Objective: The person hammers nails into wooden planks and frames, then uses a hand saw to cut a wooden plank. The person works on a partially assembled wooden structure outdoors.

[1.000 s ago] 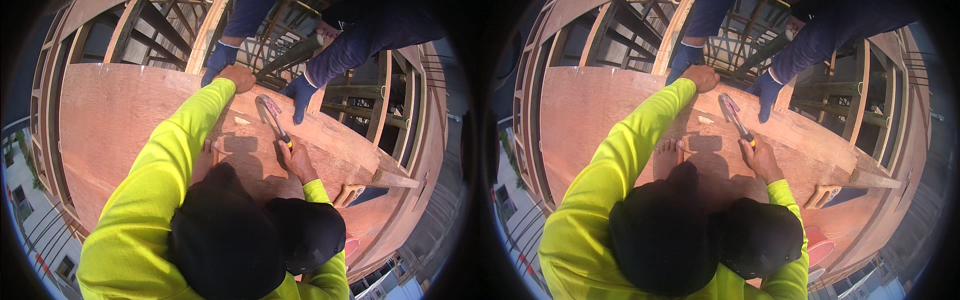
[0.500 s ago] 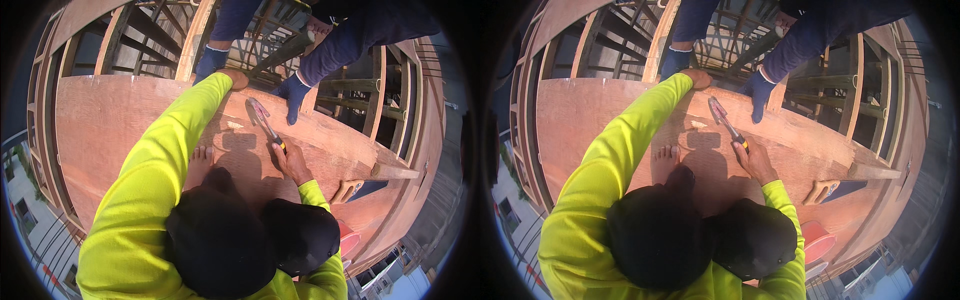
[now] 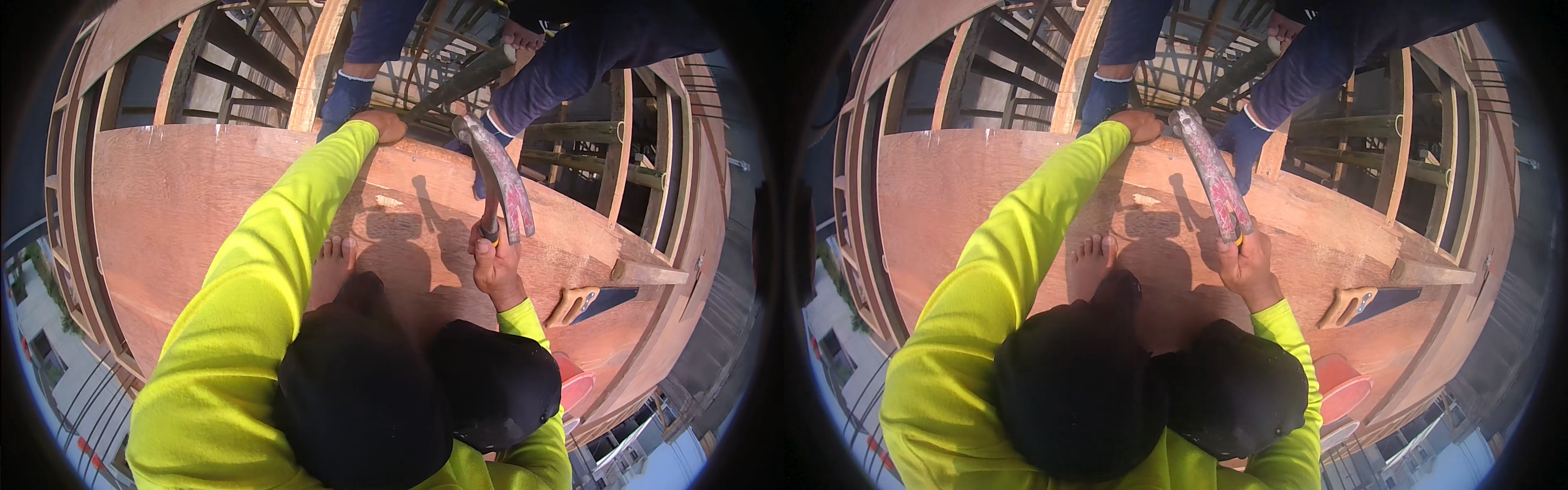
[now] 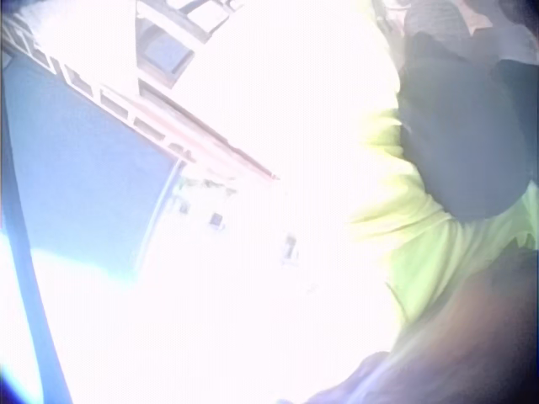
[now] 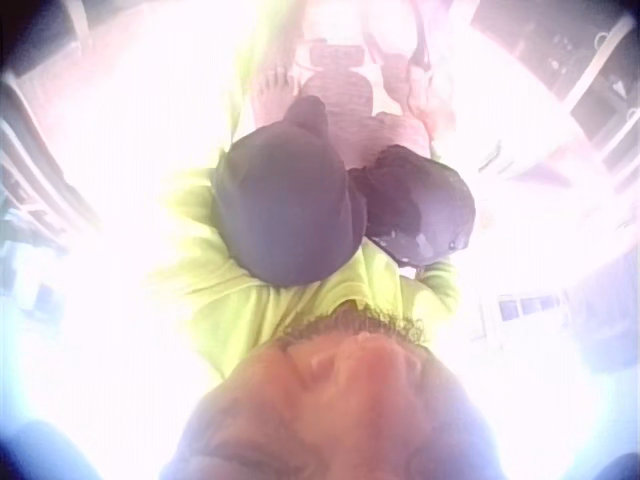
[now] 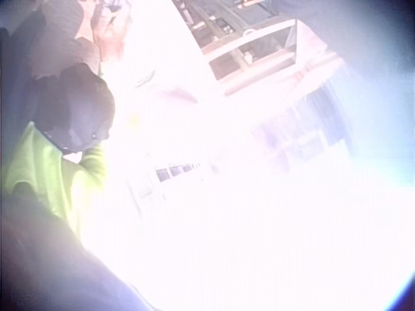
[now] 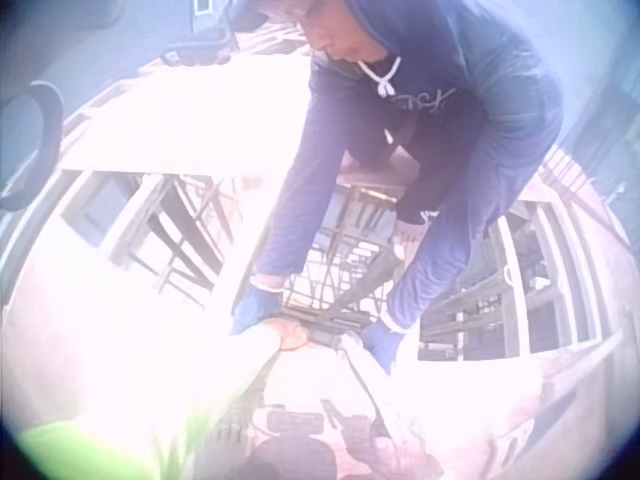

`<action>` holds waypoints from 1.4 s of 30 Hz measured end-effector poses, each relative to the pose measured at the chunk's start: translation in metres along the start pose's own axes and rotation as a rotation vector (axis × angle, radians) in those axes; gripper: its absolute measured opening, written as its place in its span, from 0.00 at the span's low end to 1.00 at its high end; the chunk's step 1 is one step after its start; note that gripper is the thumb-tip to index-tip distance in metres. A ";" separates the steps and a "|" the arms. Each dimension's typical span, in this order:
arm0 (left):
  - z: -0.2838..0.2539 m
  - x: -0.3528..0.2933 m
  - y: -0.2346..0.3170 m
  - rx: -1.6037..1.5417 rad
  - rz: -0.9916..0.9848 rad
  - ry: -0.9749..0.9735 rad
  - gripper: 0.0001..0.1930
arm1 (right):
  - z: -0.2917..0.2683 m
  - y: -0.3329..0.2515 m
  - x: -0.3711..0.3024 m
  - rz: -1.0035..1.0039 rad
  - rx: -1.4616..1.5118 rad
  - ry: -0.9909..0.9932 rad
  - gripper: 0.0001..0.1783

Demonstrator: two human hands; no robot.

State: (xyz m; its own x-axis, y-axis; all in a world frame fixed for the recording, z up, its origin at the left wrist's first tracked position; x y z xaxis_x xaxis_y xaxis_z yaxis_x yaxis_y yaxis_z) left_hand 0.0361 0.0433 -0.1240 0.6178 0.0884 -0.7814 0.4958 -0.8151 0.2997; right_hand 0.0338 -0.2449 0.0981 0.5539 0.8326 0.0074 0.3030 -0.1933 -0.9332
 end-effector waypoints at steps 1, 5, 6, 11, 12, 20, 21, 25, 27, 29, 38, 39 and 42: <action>0.014 -0.003 0.012 -0.011 0.017 0.013 0.30 | -0.004 -0.003 -0.007 -0.091 0.004 0.009 0.19; 0.012 -0.005 0.015 0.008 -0.005 0.110 0.28 | 0.013 0.091 -0.022 0.279 -0.357 -0.195 0.20; 0.039 0.004 0.003 0.024 0.028 0.079 0.28 | 0.018 0.073 -0.023 0.327 -0.312 -0.194 0.20; 0.020 0.019 -0.003 0.078 0.112 0.121 0.20 | 0.014 0.003 -0.020 0.036 -0.087 -0.027 0.18; 0.023 0.023 -0.005 0.062 0.112 0.097 0.18 | 0.014 0.013 -0.022 -0.009 -0.146 -0.052 0.18; 0.024 -0.002 -0.008 -0.176 0.053 0.150 0.20 | 0.019 -0.009 0.000 0.116 -0.088 -0.060 0.14; 0.000 -0.001 0.008 -0.055 0.081 0.100 0.21 | 0.011 -0.010 0.006 -0.018 -0.109 -0.041 0.14; 0.006 -0.028 0.044 0.333 0.248 -0.015 0.22 | 0.009 0.050 -0.021 0.169 -0.292 -0.135 0.15; 0.003 -0.017 0.006 0.308 0.139 0.189 0.22 | 0.025 0.045 0.003 0.124 -0.374 -0.166 0.14; -0.002 -0.048 0.038 0.294 0.140 -0.070 0.22 | 0.020 0.020 0.003 0.290 -0.169 -0.124 0.17; 0.009 -0.051 0.038 0.402 0.204 -0.055 0.23 | 0.020 0.023 -0.003 0.210 -0.293 -0.150 0.16; -0.016 -0.072 0.060 0.399 0.243 -0.069 0.22 | 0.020 0.021 -0.012 0.168 -0.230 -0.129 0.16; 0.012 -0.034 0.040 0.446 0.250 -0.009 0.20 | 0.014 0.053 -0.025 0.200 -0.320 -0.150 0.15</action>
State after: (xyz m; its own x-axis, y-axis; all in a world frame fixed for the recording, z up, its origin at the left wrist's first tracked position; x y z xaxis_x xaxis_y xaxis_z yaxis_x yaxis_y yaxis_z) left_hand 0.0276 0.0007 -0.0918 0.6776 -0.1437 -0.7212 0.0236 -0.9760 0.2166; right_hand 0.0253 -0.2688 0.0430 0.5146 0.8239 -0.2374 0.4397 -0.4913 -0.7519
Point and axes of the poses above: each hand's wrist, its own x-axis towards the middle knuckle, its own z-axis out of the palm, y = z × x, the point moved 8 cm from there along x, towards the middle knuckle, and after that the axes turned 6 degrees about x, right-handed, at the moved point
